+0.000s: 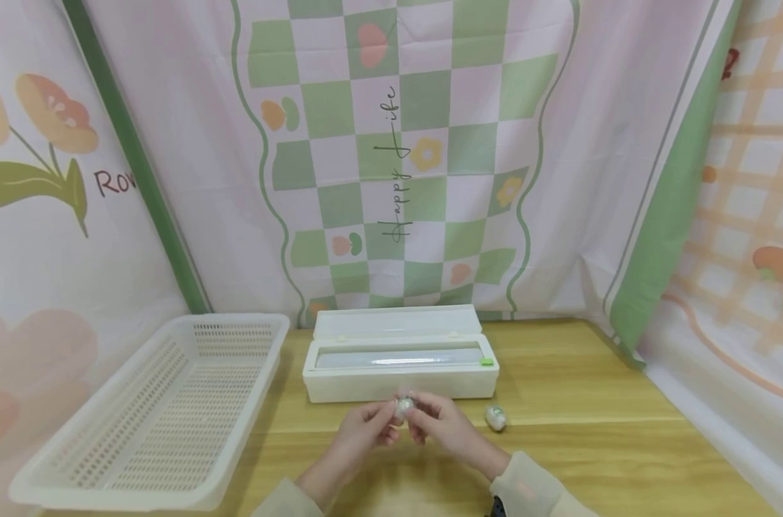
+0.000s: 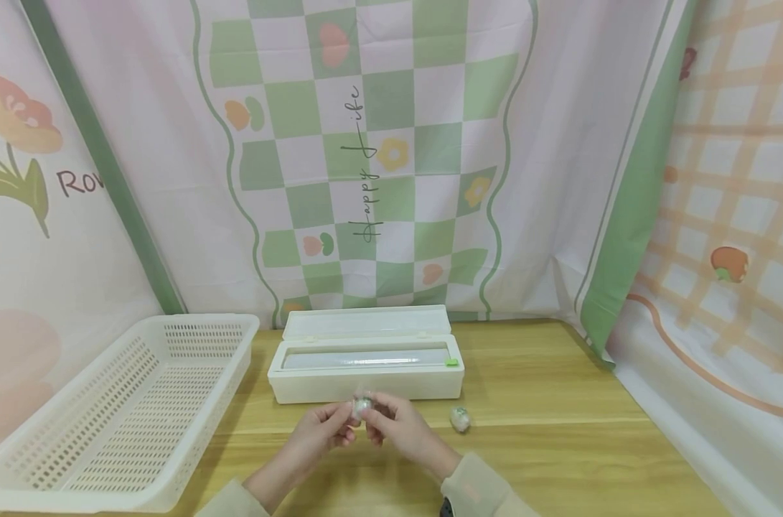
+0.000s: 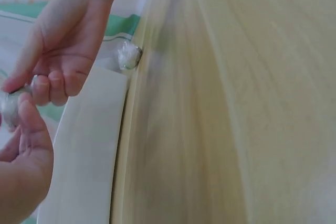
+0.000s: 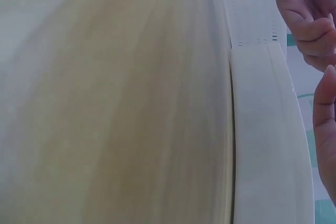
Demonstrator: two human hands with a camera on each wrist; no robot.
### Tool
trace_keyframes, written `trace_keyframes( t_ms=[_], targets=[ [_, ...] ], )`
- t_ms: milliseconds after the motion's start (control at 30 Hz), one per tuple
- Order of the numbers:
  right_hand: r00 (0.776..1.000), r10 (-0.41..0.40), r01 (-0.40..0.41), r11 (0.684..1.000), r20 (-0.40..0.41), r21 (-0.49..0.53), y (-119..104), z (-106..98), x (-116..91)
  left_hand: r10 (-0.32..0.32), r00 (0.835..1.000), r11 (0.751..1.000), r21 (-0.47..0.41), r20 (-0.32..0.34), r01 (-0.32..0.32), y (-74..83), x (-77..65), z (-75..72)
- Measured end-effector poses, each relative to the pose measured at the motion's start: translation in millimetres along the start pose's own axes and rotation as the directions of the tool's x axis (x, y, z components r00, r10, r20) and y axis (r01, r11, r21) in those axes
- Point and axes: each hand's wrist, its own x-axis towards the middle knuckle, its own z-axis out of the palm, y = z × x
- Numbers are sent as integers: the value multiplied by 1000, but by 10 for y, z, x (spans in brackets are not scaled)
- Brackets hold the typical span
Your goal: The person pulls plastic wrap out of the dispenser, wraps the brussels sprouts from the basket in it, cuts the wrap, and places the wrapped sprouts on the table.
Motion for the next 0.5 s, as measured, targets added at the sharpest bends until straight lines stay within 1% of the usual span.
trace_keyframes(
  t_ms=[100, 200, 333, 500],
  targets=[
    [998, 52, -52, 999, -23, 12, -13, -11, -2, 27, 998, 1000, 11, 51, -27, -9, 2, -28],
    [998, 56, -56, 998, -37, -7, -10, -17, -6, 39, 996, 998, 38, 77, -42, -9, 7, -43],
    [999, 21, -23, 999, -29, -40, -2, 2, -10, 38, 997, 996, 75, 69, -43, -7, 16, -40],
    [1000, -25, 25, 999, 11, -28, 7, 18, -13, 47, 997, 991, 120, 58, -54, 3, 9, -23]
  ],
)
